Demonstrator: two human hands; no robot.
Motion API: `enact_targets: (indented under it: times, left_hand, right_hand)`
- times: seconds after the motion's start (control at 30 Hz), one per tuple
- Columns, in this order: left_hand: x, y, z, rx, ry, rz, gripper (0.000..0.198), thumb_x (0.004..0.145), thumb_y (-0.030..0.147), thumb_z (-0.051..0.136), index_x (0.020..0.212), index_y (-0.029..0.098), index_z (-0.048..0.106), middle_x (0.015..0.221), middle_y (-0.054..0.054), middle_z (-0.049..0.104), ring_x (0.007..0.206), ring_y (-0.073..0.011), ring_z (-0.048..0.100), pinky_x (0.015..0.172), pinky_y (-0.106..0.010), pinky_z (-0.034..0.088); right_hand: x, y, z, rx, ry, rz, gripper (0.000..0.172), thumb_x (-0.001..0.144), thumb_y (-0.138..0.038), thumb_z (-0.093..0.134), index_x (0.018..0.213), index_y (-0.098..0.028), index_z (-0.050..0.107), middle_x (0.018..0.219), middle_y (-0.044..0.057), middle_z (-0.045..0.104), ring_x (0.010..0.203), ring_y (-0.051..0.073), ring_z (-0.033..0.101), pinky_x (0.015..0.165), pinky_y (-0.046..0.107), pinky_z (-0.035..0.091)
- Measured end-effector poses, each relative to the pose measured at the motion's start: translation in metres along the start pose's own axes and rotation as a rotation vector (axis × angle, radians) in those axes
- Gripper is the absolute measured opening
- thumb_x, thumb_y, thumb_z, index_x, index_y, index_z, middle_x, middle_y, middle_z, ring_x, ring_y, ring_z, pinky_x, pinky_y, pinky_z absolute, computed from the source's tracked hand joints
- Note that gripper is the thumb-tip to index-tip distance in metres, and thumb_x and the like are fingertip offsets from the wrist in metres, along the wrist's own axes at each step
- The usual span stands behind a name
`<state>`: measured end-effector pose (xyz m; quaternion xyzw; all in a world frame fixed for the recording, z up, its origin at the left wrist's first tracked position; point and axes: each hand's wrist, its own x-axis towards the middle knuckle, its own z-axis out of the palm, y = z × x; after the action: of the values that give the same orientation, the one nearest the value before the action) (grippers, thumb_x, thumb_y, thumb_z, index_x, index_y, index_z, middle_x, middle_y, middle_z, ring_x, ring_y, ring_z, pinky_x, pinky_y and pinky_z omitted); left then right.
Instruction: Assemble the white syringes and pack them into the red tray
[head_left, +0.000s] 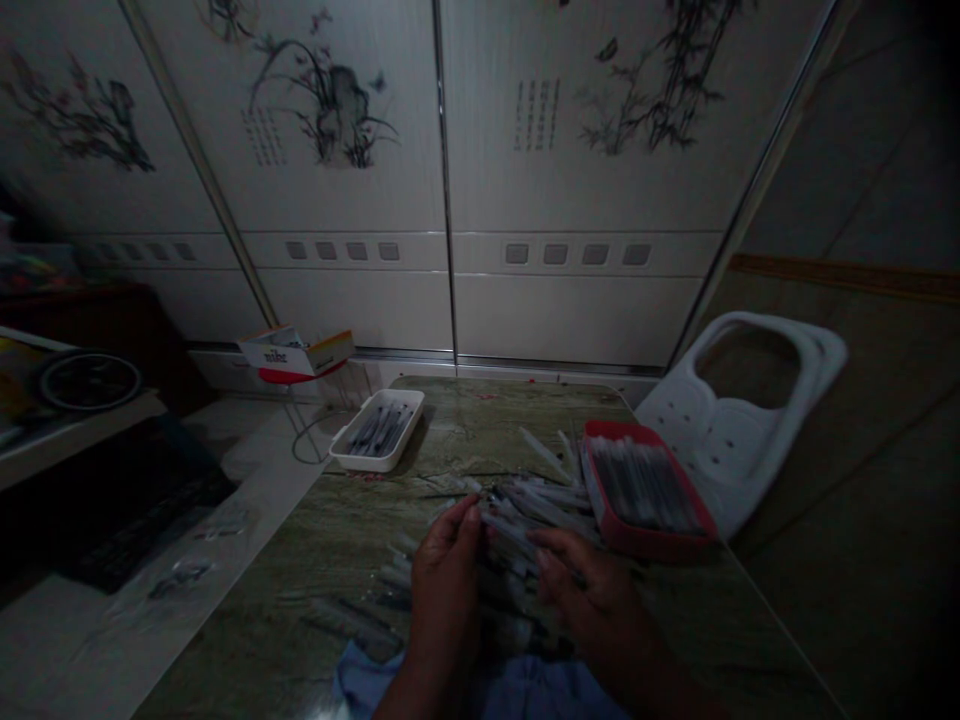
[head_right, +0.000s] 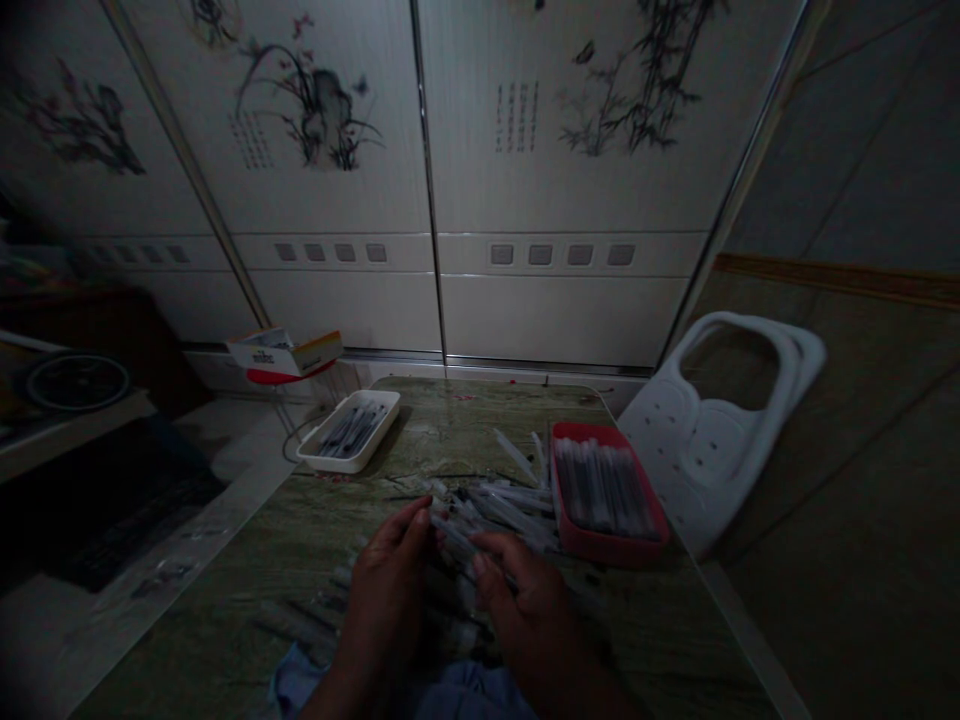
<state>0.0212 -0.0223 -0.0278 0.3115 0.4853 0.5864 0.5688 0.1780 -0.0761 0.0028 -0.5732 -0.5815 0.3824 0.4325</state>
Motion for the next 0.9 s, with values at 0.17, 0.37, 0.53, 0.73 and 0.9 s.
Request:
enact_targets:
  times: [0.17, 0.37, 0.53, 0.73, 0.9]
  left_hand:
    - [0.005, 0.002, -0.005, -0.013, 0.006, 0.035, 0.058, 0.078, 0.051, 0.076, 0.127, 0.022, 0.068, 0.097, -0.005, 0.075, 0.086, -0.0168, 0.067, 0.080, -0.028, 0.050]
    - [-0.002, 0.009, 0.003, -0.002, -0.047, 0.025, 0.067, 0.078, 0.048, 0.078, 0.139, 0.026, 0.060, 0.111, -0.008, 0.075, 0.103, -0.0232, 0.070, 0.093, -0.036, 0.051]
    - [-0.005, 0.015, 0.004, 0.051, -0.032, 0.031, 0.055, 0.081, 0.048, 0.075, 0.128, 0.022, 0.065, 0.117, -0.011, 0.074, 0.108, -0.0253, 0.070, 0.096, -0.038, 0.051]
    - [-0.002, 0.010, 0.001, 0.081, -0.021, 0.045, 0.044, 0.081, 0.050, 0.074, 0.113, 0.020, 0.069, 0.107, -0.009, 0.076, 0.100, -0.0236, 0.070, 0.090, -0.036, 0.052]
    - [-0.001, 0.008, 0.000, 0.076, -0.030, 0.036, 0.045, 0.079, 0.051, 0.075, 0.109, 0.018, 0.070, 0.105, -0.010, 0.076, 0.097, -0.0240, 0.071, 0.089, -0.036, 0.052]
  right_hand:
    - [0.006, -0.006, -0.011, -0.085, -0.042, -0.029, 0.033, 0.098, -0.043, 0.046, 0.101, -0.020, 0.070, 0.074, 0.001, 0.066, 0.068, 0.017, 0.062, 0.060, 0.026, 0.045]
    - [0.007, -0.011, -0.034, -0.174, 0.062, -0.029, 0.024, 0.092, -0.039, 0.055, 0.091, -0.021, 0.071, 0.081, 0.002, 0.072, 0.074, 0.019, 0.066, 0.065, 0.027, 0.046]
    - [0.013, 0.002, -0.069, -0.222, 0.505, 0.074, 0.038, 0.089, -0.053, 0.055, 0.108, -0.023, 0.070, 0.090, 0.005, 0.076, 0.079, 0.023, 0.070, 0.067, 0.030, 0.050]
    - [0.022, 0.034, -0.104, -0.605, 0.815, 0.163, 0.039, 0.090, -0.050, 0.050, 0.111, -0.023, 0.069, 0.100, 0.010, 0.074, 0.088, 0.027, 0.066, 0.071, 0.034, 0.046]
    - [0.025, 0.047, -0.110, -0.728, 0.801, 0.241, 0.038, 0.091, -0.047, 0.049, 0.113, -0.024, 0.069, 0.097, 0.010, 0.072, 0.086, 0.026, 0.064, 0.069, 0.033, 0.042]
